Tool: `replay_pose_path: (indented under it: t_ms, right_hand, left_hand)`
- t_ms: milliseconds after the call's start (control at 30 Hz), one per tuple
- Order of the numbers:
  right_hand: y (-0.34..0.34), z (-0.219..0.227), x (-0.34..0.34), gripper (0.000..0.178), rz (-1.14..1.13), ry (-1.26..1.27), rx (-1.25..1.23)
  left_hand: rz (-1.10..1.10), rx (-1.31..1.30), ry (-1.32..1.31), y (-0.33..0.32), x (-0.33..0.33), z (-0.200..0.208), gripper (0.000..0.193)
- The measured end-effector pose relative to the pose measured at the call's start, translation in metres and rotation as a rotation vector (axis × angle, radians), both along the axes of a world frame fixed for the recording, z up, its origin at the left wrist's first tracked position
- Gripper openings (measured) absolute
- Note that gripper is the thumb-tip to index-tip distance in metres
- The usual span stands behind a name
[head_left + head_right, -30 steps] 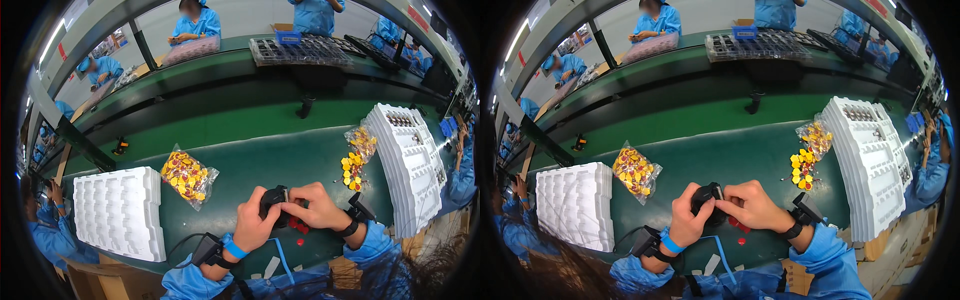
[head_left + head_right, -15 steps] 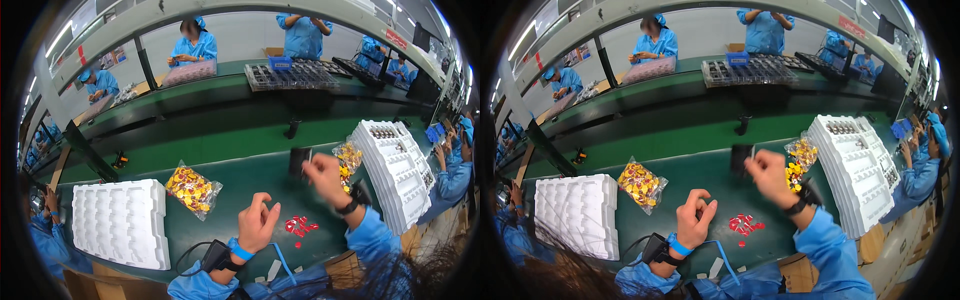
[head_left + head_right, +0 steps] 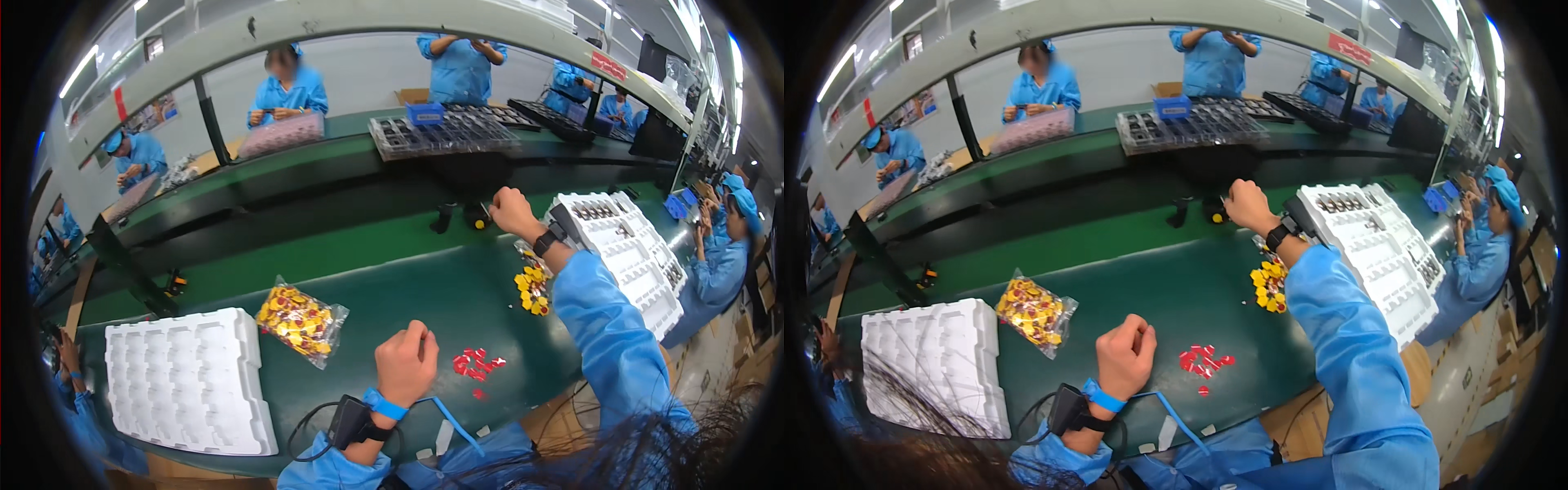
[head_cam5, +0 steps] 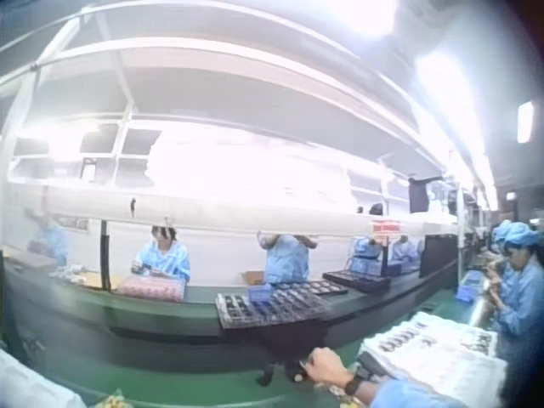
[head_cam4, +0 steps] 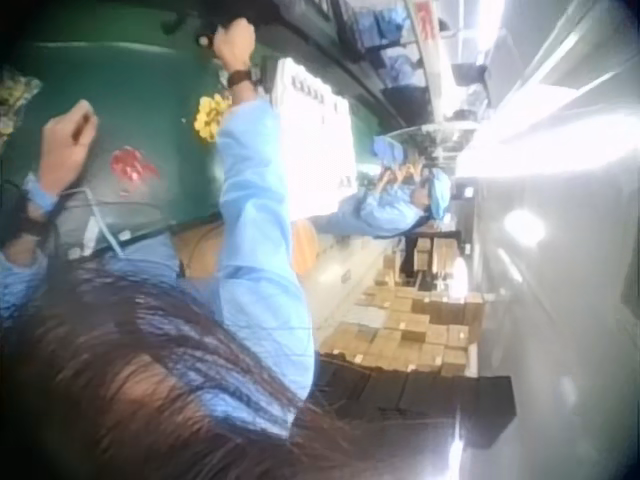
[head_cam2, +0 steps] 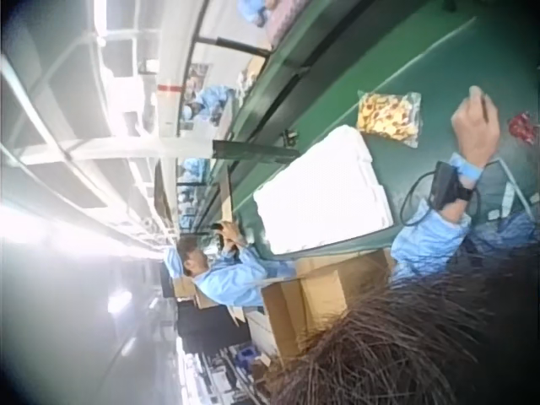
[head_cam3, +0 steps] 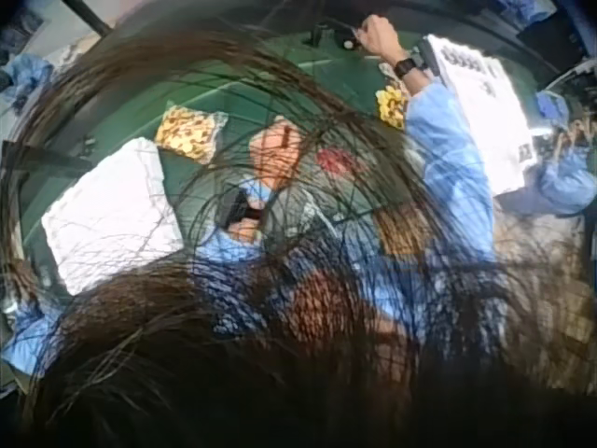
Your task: Manually assembling small yellow and red plastic components into black plastic housings on a factory conveyor belt.
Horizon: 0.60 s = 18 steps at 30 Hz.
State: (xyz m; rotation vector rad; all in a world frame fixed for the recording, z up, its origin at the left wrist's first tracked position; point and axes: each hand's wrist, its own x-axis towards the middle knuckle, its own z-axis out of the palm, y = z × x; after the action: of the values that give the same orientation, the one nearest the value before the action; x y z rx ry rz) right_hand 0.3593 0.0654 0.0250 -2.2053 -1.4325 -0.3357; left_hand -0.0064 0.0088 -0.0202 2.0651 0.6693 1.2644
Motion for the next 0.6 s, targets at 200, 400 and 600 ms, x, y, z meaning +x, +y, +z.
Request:
replay_pose_path:
  t_ms: [200, 400, 600]
  right_hand:
    - [-0.082, 0.021, -0.048, 0.011, 0.159, -0.038, -0.369]
    - [-0.108, -0.006, -0.031, 0.010, 0.332, -0.036, -0.463]
    - [-0.116, -0.010, -0.040, 0.010, 0.342, 0.129, -0.466]
  left_hand:
    - [-0.030, 0.064, 0.106, -0.004, -0.005, 0.001, 0.011]
    - [-0.119, 0.119, 0.192, -0.008, -0.002, -0.002, 0.010]
    - [-0.154, 0.113, 0.184, -0.007, 0.002, -0.004, 0.009]
